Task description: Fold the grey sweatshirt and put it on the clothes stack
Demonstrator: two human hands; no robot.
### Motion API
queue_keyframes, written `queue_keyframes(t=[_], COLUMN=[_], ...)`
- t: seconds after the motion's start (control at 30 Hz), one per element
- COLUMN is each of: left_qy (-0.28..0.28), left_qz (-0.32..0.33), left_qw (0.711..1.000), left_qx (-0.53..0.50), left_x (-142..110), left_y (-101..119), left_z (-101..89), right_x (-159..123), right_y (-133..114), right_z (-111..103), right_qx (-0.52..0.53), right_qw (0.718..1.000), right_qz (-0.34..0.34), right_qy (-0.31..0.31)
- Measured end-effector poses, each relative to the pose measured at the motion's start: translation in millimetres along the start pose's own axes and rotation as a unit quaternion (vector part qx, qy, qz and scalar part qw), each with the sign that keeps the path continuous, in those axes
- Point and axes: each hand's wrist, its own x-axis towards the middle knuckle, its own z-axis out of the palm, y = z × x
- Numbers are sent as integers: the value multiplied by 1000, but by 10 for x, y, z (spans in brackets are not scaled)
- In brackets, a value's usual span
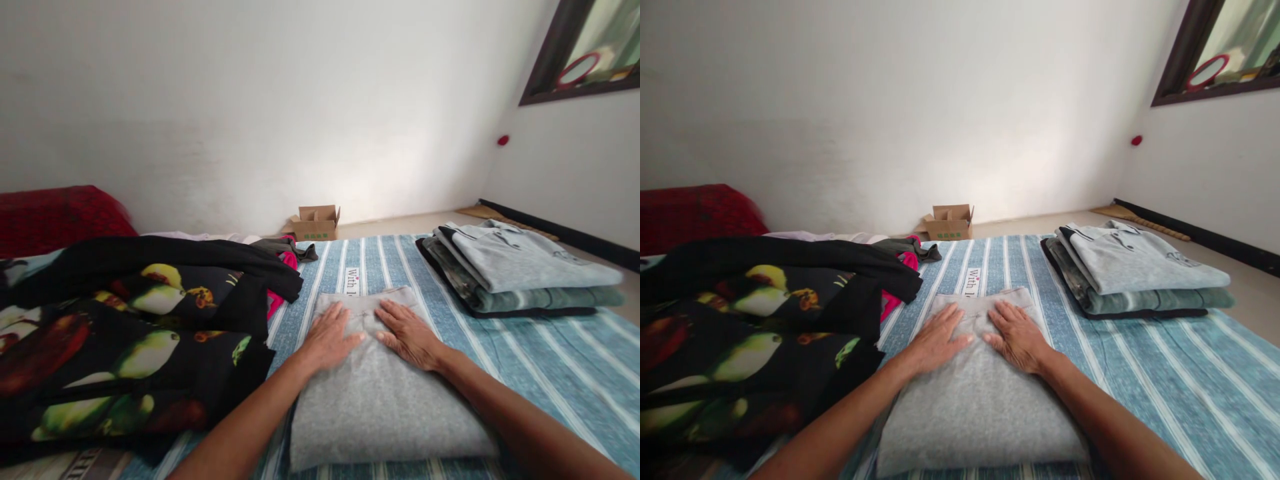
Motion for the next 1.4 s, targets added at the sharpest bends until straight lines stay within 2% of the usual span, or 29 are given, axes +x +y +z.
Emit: queue_keyframes(t=[0.1,0.17,0.27,0.37,0.53,0.67,0.83,0.93,1.0,1.13,1.2,1.27,1.33,1.4], left_qy=[86,120,76,34,3,-11,2,20,36,90,118,153,195,236], left_qz=[6,-32,-109,-134,-176,-195,-187,-163,-121,2,64,122,170,210], left_qw=[996,991,991,987,970,949,917,903,894,894,906,924,942,945], left_qx=[18,46,-11,-83,-168,-248,-351,-396,-429,-438,-401,-327,-215,-87], left_x=[118,241,455,635,779,797,710,589,471,101,-168,-495,-862,-1230], left_y=[-95,-190,-363,-523,-632,-581,-448,-334,-215,171,411,630,775,812], left_z=[-130,-224,-341,-401,-420,-432,-495,-642,-833,-1432,-1754,-1976,-2003,-1776], right_x=[129,259,476,671,891,931,769,626,537,335,171,-74,-410,-811], right_y=[117,267,543,765,906,912,823,700,579,217,-16,-263,-494,-673], right_z=[-201,-323,-422,-453,-498,-514,-540,-728,-976,-1686,-2049,-2316,-2399,-2235], right_qx=[8,3,20,49,101,151,241,296,321,371,376,348,294,201], right_qw=[998,993,985,974,947,940,930,923,922,916,916,925,942,966], right_qz=[61,118,168,199,245,251,249,231,209,149,107,68,31,-8], right_qy=[17,14,-39,-102,-184,-175,-127,-84,-57,26,89,138,157,162])
